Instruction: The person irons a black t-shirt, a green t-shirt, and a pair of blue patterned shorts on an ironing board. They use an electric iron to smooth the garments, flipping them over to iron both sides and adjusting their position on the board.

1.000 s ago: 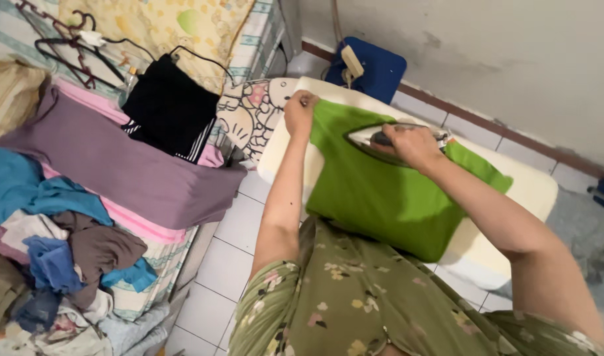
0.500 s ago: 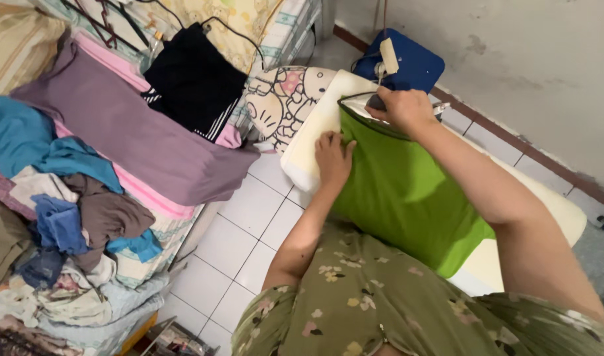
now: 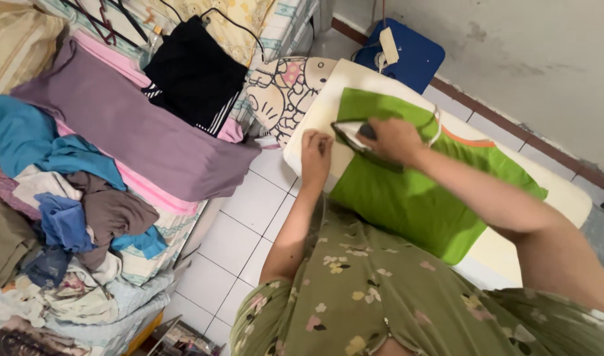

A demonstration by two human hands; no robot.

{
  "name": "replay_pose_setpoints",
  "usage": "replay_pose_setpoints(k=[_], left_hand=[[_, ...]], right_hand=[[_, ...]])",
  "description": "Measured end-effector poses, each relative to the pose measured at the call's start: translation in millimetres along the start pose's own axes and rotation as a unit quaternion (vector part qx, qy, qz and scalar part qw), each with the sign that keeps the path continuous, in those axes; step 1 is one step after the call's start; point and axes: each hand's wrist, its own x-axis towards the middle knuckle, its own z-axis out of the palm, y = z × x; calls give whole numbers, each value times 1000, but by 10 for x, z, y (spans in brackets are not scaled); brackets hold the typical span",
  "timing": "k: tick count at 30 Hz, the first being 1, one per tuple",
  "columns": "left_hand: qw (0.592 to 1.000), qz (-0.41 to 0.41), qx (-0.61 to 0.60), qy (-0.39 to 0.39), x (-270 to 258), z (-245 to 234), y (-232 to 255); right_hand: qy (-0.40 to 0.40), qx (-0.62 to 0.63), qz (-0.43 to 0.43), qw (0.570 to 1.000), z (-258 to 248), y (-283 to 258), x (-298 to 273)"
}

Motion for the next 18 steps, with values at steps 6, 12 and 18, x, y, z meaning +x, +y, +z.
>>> replay_pose_setpoints(k=[6,12,18], left_hand=[[995,-64,17,68,-153,-325,22],[992,-37,-21,116,-312,-446,-261],[996,-81,24,34,-619,-573,-353]], right_hand=[[143,-52,8,988,54,-186,-27],[44,-48,-39,997,62,-241,-292],[39,-99,69,992,-44,34,-416]])
